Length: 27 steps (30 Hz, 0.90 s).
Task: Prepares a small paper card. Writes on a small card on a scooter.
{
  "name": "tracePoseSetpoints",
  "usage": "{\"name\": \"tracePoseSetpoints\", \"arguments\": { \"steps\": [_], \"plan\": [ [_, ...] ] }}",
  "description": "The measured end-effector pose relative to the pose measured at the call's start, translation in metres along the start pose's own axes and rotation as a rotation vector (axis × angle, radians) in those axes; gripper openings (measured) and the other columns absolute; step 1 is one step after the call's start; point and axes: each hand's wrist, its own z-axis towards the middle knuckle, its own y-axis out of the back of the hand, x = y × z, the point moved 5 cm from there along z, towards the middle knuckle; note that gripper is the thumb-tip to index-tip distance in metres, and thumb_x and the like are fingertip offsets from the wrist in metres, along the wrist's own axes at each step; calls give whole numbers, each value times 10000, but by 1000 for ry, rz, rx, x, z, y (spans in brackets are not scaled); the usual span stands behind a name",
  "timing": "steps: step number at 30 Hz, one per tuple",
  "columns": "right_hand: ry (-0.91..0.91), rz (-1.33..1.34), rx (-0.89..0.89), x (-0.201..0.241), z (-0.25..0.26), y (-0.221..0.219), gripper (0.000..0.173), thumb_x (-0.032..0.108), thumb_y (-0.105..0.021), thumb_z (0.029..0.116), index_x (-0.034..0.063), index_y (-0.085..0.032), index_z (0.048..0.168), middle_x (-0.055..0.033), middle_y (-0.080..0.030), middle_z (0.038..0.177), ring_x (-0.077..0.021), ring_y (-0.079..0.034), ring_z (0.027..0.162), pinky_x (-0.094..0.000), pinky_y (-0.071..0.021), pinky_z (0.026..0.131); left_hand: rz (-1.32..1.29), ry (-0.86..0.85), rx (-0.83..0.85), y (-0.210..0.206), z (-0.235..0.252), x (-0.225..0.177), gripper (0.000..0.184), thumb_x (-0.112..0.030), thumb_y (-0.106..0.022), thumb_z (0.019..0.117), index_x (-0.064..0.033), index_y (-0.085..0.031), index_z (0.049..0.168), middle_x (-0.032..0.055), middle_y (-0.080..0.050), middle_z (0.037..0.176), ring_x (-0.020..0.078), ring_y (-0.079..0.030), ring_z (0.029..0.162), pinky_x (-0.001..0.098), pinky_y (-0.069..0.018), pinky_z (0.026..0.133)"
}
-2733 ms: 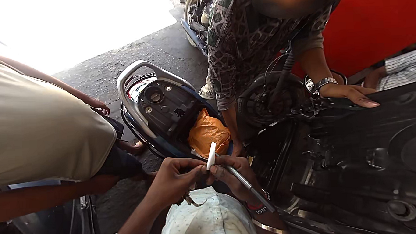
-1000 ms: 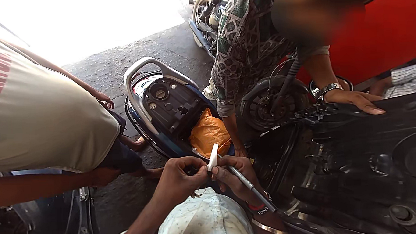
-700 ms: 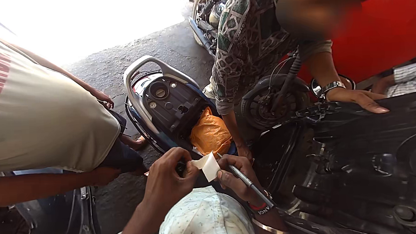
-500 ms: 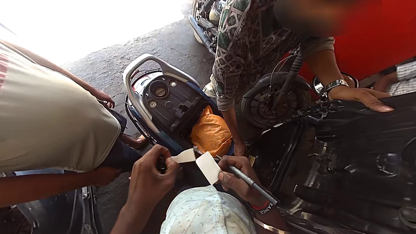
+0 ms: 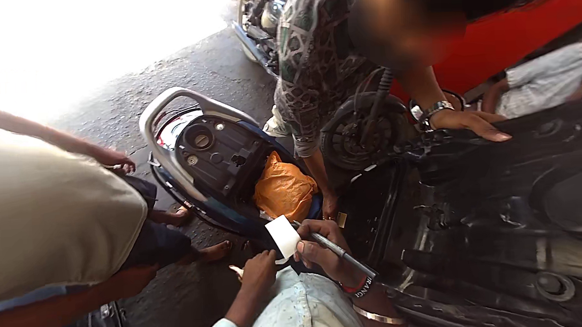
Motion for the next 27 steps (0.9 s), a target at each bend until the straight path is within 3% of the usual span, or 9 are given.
{"name": "tracePoseSetpoints", "arguments": {
  "steps": [3,5,8,10,12,15,18,21,27],
  "plan": [
    [-12,11,-62,-3,1,1,121,155,-621,933,61,-655,864,23,-627,650,-50,-590,544,-222,-506,526,118,-1,49,-57,45,23,332,-126,-508,1003,-47,-620,1306,182,-670,1276,376,-658,1167,569,-539,929],
    [-42,-3,-101,-5,3,3,113,129,-610,933,52,-654,864,27,-629,641,-45,-592,542,-218,-508,527,113,-81,161,-80,61,34,330,-218,-557,986,-93,-660,1273,181,-693,1238,388,-665,1151,600,-529,933],
    [-104,-39,-183,-9,3,6,111,99,-609,924,33,-662,852,6,-629,625,-60,-598,535,-227,-514,529,-89,-232,287,-88,63,35,371,-272,-491,1051,-195,-637,1383,151,-694,1268,370,-653,1185,613,-496,997],
    [-142,-48,-234,-12,4,8,114,90,-612,915,36,-656,825,-4,-621,607,-68,-602,527,-232,-521,528,-282,-213,-30,-55,37,29,376,-257,-467,1066,-128,-635,1377,164,-724,1180,364,-695,1096,599,-521,961],
    [-162,-37,-284,-12,6,9,129,72,-601,914,49,-630,790,-8,-610,588,-78,-603,516,-236,-524,525,-443,-294,-642,-11,0,27,367,-269,-606,1009,-1,-678,1248,147,-749,1024,288,-746,878,519,-617,791],
    [-214,11,-288,-11,6,8,156,49,-572,910,69,-579,755,1,-596,573,-81,-599,509,-239,-519,526,-431,-395,-1111,54,-52,15,456,-302,-735,926,-7,-607,1249,159,-708,1065,196,-702,805,364,-605,699],
    [-284,31,-232,-13,9,2,180,56,-565,909,78,-579,730,16,-589,563,-63,-588,498,-226,-507,513,-353,-454,-1277,94,-78,-1,562,-335,-742,904,-131,-477,1356,149,-634,1124,161,-582,702,277,-483,618],
    [-325,48,-215,-12,9,-1,213,67,-565,921,78,-569,709,10,-578,555,-65,-577,493,-222,-493,507,-327,-585,-1313,112,-83,-11,574,-334,-687,945,-248,-395,1431,64,-627,1126,99,-572,718,204,-474,667],
    [-347,47,-207,-11,7,-1,208,51,-578,920,71,-567,714,12,-578,557,-68,-577,491,-222,-506,515,-316,-755,-1360,117,-84,-11,242,-253,-645,999,-179,-575,1219,21,-732,947,105,-678,783,238,-540,730]
  ]
}}
